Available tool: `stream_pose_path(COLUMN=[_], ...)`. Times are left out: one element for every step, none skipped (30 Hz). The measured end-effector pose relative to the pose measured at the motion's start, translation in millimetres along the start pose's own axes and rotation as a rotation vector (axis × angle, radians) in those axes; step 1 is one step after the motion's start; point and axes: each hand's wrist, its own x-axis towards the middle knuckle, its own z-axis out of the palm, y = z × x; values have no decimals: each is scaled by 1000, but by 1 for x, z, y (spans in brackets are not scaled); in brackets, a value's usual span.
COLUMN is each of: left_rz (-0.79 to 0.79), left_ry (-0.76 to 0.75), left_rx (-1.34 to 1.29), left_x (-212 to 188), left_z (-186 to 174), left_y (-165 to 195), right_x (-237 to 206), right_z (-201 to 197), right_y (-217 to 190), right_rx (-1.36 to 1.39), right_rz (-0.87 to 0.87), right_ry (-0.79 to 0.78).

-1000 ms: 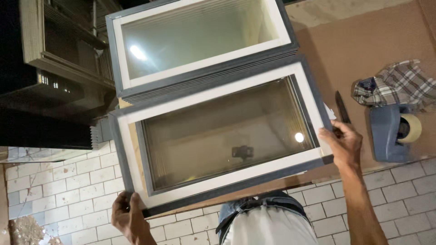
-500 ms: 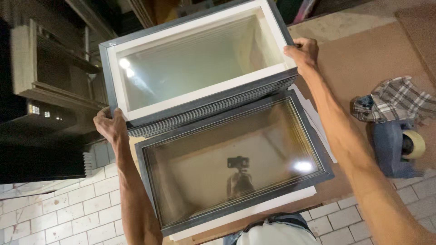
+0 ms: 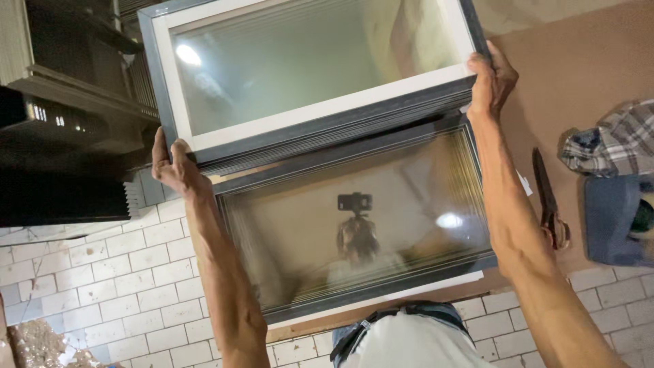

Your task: The person assembles window frames by placing white plastic strips into the grooves of grey frames. They use shears to trim the strips and repeatedly lift and restack the frames on a workbench.

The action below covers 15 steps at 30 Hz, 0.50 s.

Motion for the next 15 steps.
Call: stream_pose_path(left_rz=[-39, -55, -77, -100, -67, -32, 4, 39, 70, 100, 52, 1, -53, 28, 110], left_ry=[58, 90, 120, 146, 160, 173, 185, 178, 168, 154, 166, 175, 178, 138, 94], left_rx=[-24, -67, -102, -135, -121, -108, -95, -106, -117, -131, -89, -48, -4, 37, 74], left_x=[1, 1, -1, -3, -5, -7, -10, -11, -13, -14, -13, -13, -12, -13, -13], left_z=[3, 5, 6, 6, 7, 7, 7, 7, 7, 7, 8, 8, 7, 6, 2], left_y=[-4, -8, -11, -13, -13, -14, -14, -13, -13, -13, -12, -12, -10, -10, -9], right_x=[1, 2, 2, 2, 1, 0, -1, -3, -4, -5, -4, -4, -2, -2, -1], right_z=[1, 3, 4, 4, 4, 4, 5, 4, 5, 5, 6, 6, 7, 6, 4], right_y=[1, 1, 1, 0, -1, -3, -4, -5, -6, -7, -8, -9, -11, -12, -15], right_rx=[-18, -40, -41, -42, -38, -18, 2, 20, -3, -27, -50, -18, 10, 38, -8], right_rz=[-19, -37, -43, -46, -53, -49, -45, -41, -43, -48, -58, -68, -75, -85, -45], right_ry=[10, 20, 28, 39, 48, 35, 24, 15, 10, 9, 14, -14, -40, -62, -71])
